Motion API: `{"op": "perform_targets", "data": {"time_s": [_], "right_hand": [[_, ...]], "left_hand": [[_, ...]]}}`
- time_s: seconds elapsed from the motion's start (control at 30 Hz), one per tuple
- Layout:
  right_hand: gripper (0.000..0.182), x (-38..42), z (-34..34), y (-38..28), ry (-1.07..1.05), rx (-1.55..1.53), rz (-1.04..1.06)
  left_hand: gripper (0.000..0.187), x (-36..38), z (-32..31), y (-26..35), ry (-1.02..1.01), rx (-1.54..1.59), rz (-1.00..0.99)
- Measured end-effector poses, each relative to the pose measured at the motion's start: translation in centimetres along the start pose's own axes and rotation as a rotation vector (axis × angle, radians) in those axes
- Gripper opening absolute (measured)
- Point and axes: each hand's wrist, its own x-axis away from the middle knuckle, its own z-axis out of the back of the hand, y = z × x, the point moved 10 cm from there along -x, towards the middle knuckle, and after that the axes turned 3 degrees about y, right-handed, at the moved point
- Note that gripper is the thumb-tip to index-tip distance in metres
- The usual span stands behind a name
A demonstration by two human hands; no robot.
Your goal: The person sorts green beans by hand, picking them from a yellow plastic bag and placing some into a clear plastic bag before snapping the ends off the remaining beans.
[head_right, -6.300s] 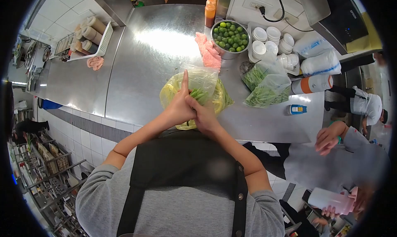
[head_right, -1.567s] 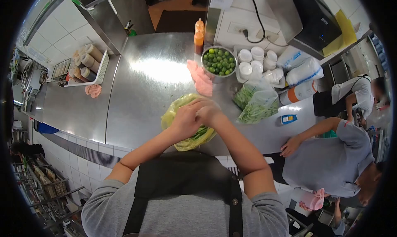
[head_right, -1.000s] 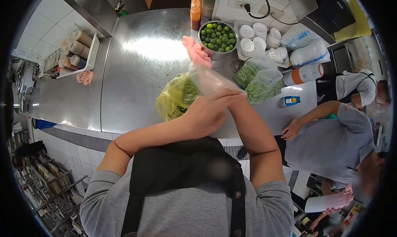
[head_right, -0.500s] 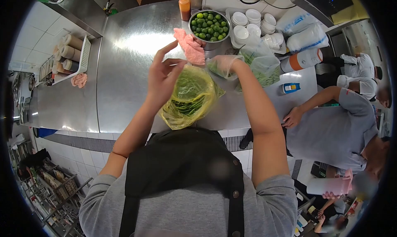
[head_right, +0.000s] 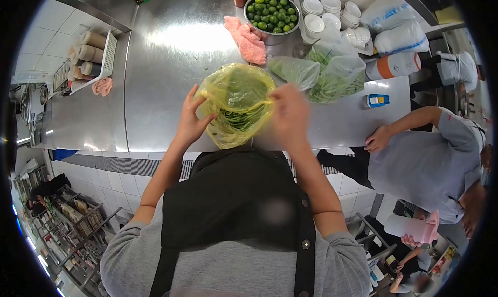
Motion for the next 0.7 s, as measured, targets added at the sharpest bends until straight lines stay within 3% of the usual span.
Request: {"op": "perform_targets", "data": {"time_s": [0.1,0.2,0.23,0.27,0.33,0.37,0.4,0.47,0.5,0.57,0.7], "right_hand": [[0.022,4.6,-9.4,-0.4,-0.593,-0.121,0.050],[0.028,4.9,-11.8,1.0,-0.593,0.025,0.199],[0.053,3.8,-11.0,1.3,-0.532,0.162,0.224],[0.053,2.9,-10.3,1.3,-0.530,0.159,0.242],[0.082,0.6,-8.5,3.9,-0.559,0.301,-0.029],[0.104,0.8,-9.0,6.3,-0.519,0.294,0.013],[0.104,1.0,-9.1,7.5,-0.518,0.290,0.023],[0.101,0.2,-8.8,9.2,-0.459,0.218,0.001],[0.101,0.0,-9.1,10.3,-0.435,0.223,0.016],[0.098,0.0,-9.5,12.8,-0.388,0.052,-0.044],[0.081,-0.6,-10.4,15.5,-0.373,-0.175,-0.129]], "left_hand": [[0.054,-2.9,-0.7,0.8,0.060,0.103,-0.010],[0.055,-5.8,0.3,2.9,0.116,0.158,0.018],[0.053,-6.6,0.8,3.4,0.150,0.184,0.047],[0.053,-7.1,1.0,3.6,0.167,0.181,0.044],[0.052,-6.9,-1.3,-0.5,0.143,0.721,0.456],[0.053,-6.8,-3.0,-1.9,-0.001,0.750,0.529],[0.053,-6.5,-2.7,-3.5,0.009,0.748,0.526],[0.054,-4.8,-6.3,-4.8,-0.394,1.226,0.792],[0.054,-4.6,-6.3,-4.8,-0.473,1.340,0.728],[0.048,-3.7,-6.1,-8.3,-0.414,1.251,0.768],[0.044,-4.1,-4.0,-7.1,-0.188,0.689,0.497]]}}
